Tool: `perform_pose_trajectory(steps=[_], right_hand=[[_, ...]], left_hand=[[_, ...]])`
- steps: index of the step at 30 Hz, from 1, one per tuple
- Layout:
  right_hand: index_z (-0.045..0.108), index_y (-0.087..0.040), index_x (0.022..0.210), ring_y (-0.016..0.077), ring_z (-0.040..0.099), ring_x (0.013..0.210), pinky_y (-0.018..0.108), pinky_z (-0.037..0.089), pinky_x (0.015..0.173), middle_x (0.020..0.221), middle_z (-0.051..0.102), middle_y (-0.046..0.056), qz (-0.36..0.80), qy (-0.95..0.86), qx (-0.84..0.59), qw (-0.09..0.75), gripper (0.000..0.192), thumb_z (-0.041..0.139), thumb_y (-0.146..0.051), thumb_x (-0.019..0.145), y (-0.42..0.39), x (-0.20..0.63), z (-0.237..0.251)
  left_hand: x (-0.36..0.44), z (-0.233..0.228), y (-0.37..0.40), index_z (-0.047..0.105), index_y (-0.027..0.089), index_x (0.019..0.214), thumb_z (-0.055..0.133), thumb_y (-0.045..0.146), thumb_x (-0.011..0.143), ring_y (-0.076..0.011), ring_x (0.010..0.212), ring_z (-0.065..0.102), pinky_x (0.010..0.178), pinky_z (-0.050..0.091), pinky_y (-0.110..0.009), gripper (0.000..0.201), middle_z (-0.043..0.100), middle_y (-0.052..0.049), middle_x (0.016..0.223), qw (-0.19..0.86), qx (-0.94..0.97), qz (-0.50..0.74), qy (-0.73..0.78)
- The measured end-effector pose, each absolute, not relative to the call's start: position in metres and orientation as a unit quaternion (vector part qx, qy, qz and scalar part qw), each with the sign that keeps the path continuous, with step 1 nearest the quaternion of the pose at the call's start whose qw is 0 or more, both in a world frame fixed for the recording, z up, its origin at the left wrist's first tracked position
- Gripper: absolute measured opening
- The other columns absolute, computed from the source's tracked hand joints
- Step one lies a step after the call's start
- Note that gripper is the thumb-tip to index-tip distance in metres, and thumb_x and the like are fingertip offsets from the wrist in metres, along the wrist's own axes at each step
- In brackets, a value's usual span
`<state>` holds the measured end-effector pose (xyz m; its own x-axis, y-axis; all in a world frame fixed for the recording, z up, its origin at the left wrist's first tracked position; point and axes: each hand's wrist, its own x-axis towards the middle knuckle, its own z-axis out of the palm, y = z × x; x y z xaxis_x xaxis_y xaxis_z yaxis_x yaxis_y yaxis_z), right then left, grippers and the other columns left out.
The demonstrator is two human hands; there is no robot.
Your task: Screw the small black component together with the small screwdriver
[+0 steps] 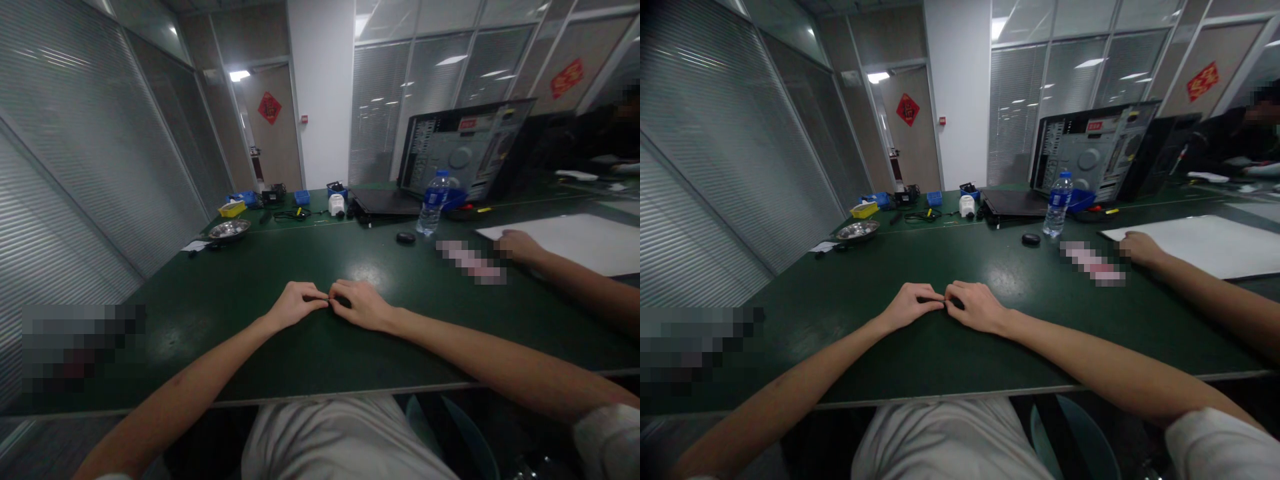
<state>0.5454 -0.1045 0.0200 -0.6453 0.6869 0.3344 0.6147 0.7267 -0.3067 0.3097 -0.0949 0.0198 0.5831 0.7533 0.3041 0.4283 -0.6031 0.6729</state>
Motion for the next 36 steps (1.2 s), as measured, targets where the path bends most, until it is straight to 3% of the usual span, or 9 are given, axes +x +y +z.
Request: perform_pose_trajectory(steps=[14,22,29,32,36], right_hand=[[0.065,-0.021,0.1,0.0142,0.058,0.078,0.026,0.034,0.069,0.097,0.066,0.002,0.076,-0.903,-0.373,0.201,0.009,0.059,-0.026,0.096,-0.106,0.546,0.021],[0.066,-0.021,0.1,0.0137,0.057,0.076,0.026,0.033,0.068,0.096,0.066,0.001,0.073,-0.901,-0.378,0.199,0.01,0.06,-0.026,0.096,-0.105,0.545,0.019],[0.066,-0.022,0.101,0.0138,0.057,0.075,0.026,0.033,0.068,0.096,0.066,0.001,0.078,-0.901,-0.379,0.198,0.01,0.06,-0.027,0.095,-0.106,0.546,0.02],[0.065,-0.021,0.1,0.0143,0.058,0.078,0.026,0.035,0.07,0.095,0.066,0.001,0.084,-0.895,-0.384,0.211,0.008,0.06,-0.025,0.095,-0.106,0.546,0.019],[0.065,-0.021,0.101,0.015,0.06,0.08,0.026,0.037,0.072,0.096,0.067,0.001,0.101,-0.888,-0.389,0.225,0.008,0.06,-0.025,0.095,-0.106,0.546,0.02]], left_hand=[[0.306,0.021,-0.091,0.082,0.021,0.101,0.064,0.036,0.097,-0.0209,0.094,0.069,0.085,0.051,-0.031,0.024,0.075,-0.007,0.105,0.308,0.833,0.317,0.333],[0.306,0.019,-0.075,0.079,0.022,0.107,0.062,0.033,0.097,-0.0203,0.091,0.064,0.083,0.05,-0.032,0.023,0.072,-0.006,0.1,0.262,0.844,0.277,0.376],[0.305,0.014,-0.065,0.081,0.022,0.099,0.065,0.035,0.096,-0.0212,0.092,0.062,0.081,0.049,-0.032,0.021,0.068,-0.006,0.097,0.196,0.855,0.278,0.392],[0.308,0.031,-0.078,0.08,0.022,0.107,0.06,0.035,0.099,-0.0203,0.09,0.063,0.078,0.051,-0.031,0.025,0.067,-0.006,0.097,0.177,0.835,0.326,0.406],[0.307,0.083,-0.129,0.073,0.023,0.119,0.053,0.031,0.103,-0.0201,0.097,0.064,0.084,0.053,-0.033,0.027,0.068,-0.007,0.109,0.081,0.763,0.531,0.36]])
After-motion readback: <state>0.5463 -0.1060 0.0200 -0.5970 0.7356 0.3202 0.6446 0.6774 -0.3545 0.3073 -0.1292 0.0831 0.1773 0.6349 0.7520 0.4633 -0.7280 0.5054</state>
